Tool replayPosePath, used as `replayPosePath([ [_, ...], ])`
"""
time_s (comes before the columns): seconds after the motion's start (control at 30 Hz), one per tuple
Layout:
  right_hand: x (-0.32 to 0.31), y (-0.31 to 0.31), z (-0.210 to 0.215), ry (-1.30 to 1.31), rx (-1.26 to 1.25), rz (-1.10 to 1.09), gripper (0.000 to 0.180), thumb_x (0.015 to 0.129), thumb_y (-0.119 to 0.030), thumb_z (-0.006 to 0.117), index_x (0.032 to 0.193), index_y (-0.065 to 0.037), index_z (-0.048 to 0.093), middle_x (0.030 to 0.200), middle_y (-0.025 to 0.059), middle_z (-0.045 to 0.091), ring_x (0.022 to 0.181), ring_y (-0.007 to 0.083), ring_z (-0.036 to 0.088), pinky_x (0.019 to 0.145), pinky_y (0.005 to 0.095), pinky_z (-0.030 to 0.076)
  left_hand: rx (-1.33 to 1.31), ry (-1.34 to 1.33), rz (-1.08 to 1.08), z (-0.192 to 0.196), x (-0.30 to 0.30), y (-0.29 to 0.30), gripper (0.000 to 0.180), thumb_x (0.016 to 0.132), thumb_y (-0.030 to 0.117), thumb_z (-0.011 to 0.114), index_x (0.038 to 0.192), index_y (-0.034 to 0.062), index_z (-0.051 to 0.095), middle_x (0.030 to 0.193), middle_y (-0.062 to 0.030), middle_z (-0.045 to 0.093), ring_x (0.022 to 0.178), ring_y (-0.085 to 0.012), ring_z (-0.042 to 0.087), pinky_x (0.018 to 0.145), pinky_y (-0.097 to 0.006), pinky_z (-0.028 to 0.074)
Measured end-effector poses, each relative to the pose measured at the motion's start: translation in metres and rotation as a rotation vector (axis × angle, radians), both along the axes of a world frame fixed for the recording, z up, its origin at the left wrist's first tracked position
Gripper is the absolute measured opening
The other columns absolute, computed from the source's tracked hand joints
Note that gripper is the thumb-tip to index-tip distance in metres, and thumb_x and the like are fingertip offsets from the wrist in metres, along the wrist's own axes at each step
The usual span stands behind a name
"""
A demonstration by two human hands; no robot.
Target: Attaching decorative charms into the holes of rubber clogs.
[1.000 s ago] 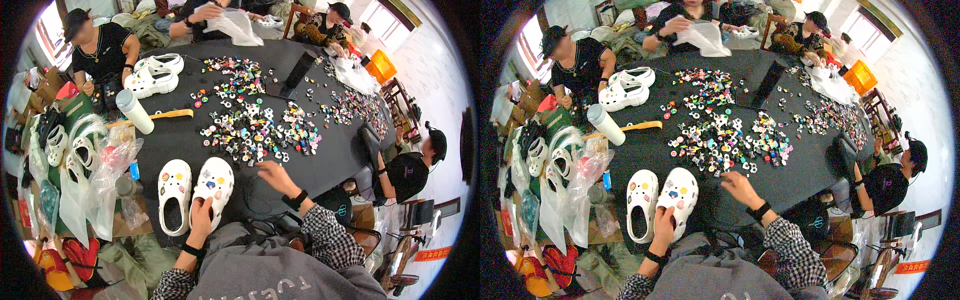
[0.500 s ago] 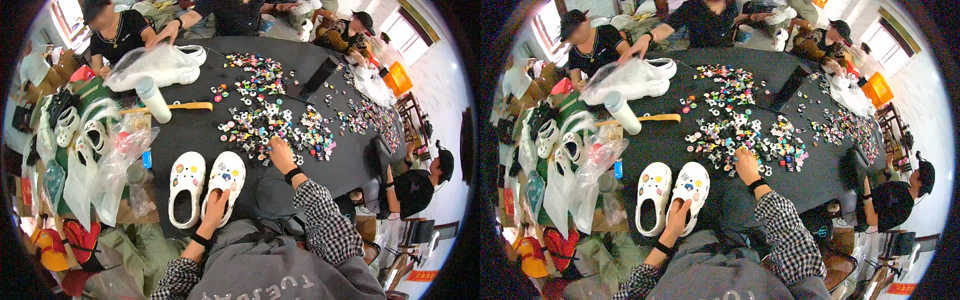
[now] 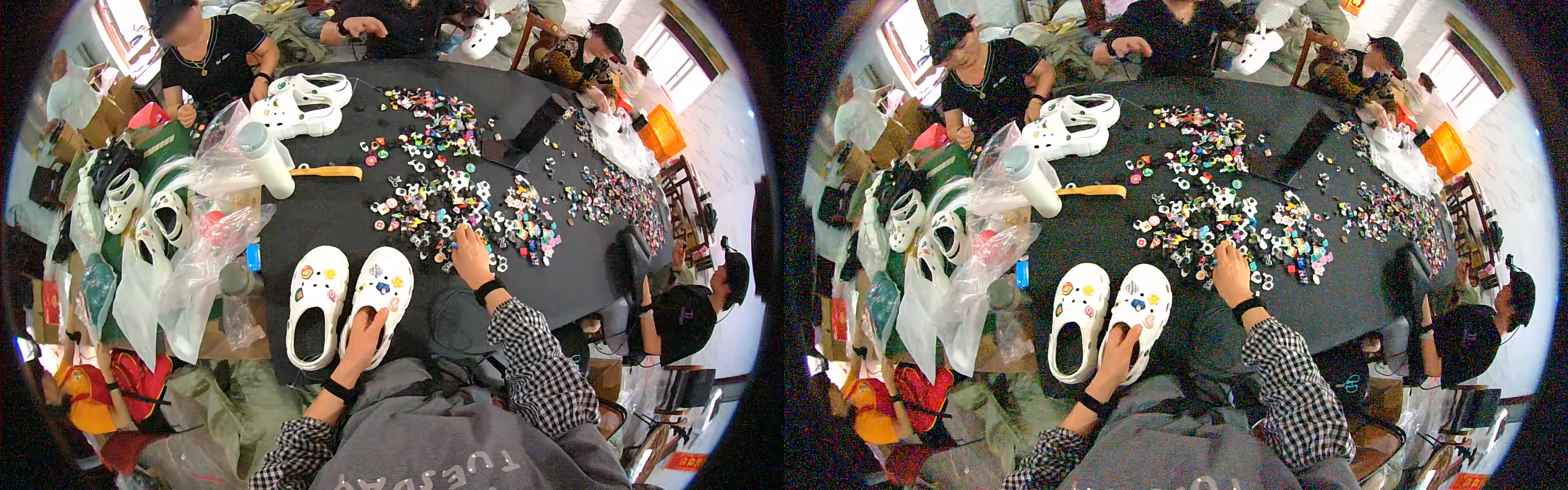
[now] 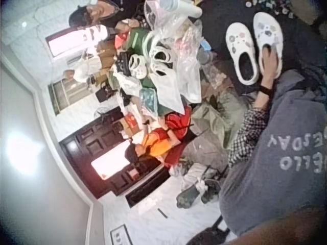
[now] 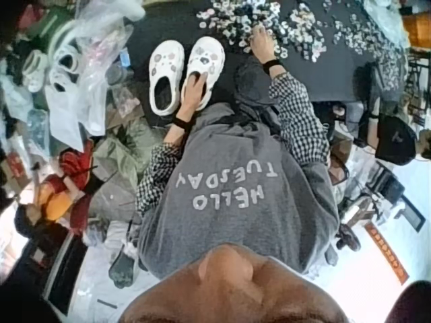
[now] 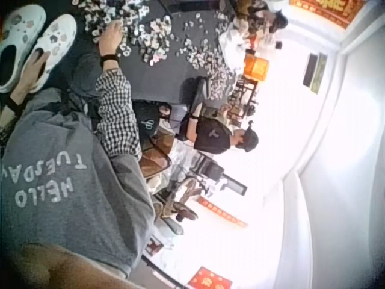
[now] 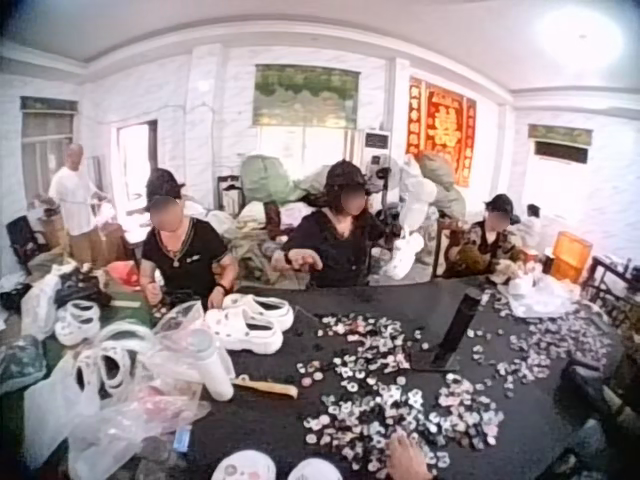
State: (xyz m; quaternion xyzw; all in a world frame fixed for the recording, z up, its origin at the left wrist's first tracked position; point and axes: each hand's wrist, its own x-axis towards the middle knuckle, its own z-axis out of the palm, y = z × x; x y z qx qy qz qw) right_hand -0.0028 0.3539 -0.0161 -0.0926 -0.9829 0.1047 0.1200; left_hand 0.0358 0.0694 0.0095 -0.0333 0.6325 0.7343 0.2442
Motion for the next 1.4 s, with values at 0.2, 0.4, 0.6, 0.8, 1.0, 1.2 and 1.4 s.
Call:
replayPosePath([
  [0.2,0.004,0.008,-0.005,0.079,-0.137,-0.024,0.032,0.07,-0.002,0.061,0.099,-0.006,0.049,0.092,0.0142,0.054,0.085,0.0343,0.057,0.072,0.0434,0.048,0.014,-0.015,-0.026,0.004,0.0,-0.001,0.024,0.091,0.018,0.057,0.1,-0.0035,0.054,0.088,-0.0028,0.053,0.079,-0.0097,0.046,0.07,-0.024,0.039],
  [0.4,0.013,0.015,-0.009,0.114,-0.412,-0.133,0.019,0.077,-0.007,0.062,0.095,-0.005,0.057,0.091,0.0161,0.055,0.084,0.0353,0.057,0.074,0.0432,0.047,0.009,-0.071,-0.02,-0.004,-0.001,-0.002,0.025,0.09,0.013,0.056,0.107,-0.0047,0.054,0.101,-0.0057,0.057,0.09,-0.0126,0.051,0.08,-0.026,0.041],
  [0.6,0.012,0.008,-0.001,0.138,-0.537,-0.133,0.017,0.079,-0.007,0.06,0.093,-0.002,0.052,0.089,0.0176,0.056,0.081,0.0363,0.057,0.07,0.0428,0.046,0.102,-0.045,-0.041,-0.007,-0.003,-0.005,0.027,0.093,0.012,0.053,0.116,-0.0016,0.05,0.109,-0.0052,0.056,0.097,-0.0137,0.051,0.087,-0.026,0.04],
  [0.8,0.008,0.009,-0.012,0.158,-0.477,-0.105,0.015,0.083,-0.01,0.055,0.096,-0.004,0.053,0.091,0.0187,0.059,0.084,0.0369,0.058,0.07,0.0454,0.048,0.174,-0.074,-0.031,-0.005,-0.002,0.0,0.034,0.092,0.014,0.053,0.121,-0.0042,0.047,0.116,-0.0085,0.054,0.105,-0.0179,0.051,0.093,-0.03,0.038],
  [1.0,-0.003,-0.012,0.0,-0.041,-0.48,-0.136,0.024,0.082,-0.023,0.064,0.098,-0.008,0.053,0.101,0.0141,0.054,0.085,0.0362,0.059,0.07,0.0442,0.049,0.143,-0.069,-0.017,-0.012,-0.001,-0.006,0.033,0.093,0.011,0.052,0.122,-0.0035,0.046,0.117,-0.0083,0.054,0.105,-0.0171,0.051,0.092,-0.03,0.039],
  [1.2,-0.003,0.002,0.0,0.069,-0.468,-0.162,0.021,0.08,-0.012,0.064,0.097,-0.008,0.052,0.101,0.0141,0.053,0.082,0.0364,0.059,0.069,0.0442,0.049,0.137,-0.064,-0.021,-0.015,-0.002,-0.004,0.032,0.093,0.009,0.052,0.122,-0.0021,0.047,0.116,-0.0077,0.054,0.104,-0.0159,0.051,0.091,-0.029,0.041],
  [1.4,0.012,0.031,-0.002,0.21,-0.499,-0.102,0.022,0.082,-0.002,0.051,0.102,-0.006,0.059,0.094,0.0162,0.054,0.085,0.036,0.057,0.074,0.0436,0.047,0.114,-0.051,-0.034,-0.014,-0.002,-0.007,0.032,0.093,0.009,0.052,0.123,-0.002,0.046,0.117,-0.008,0.053,0.106,-0.0162,0.05,0.093,-0.029,0.04],
])
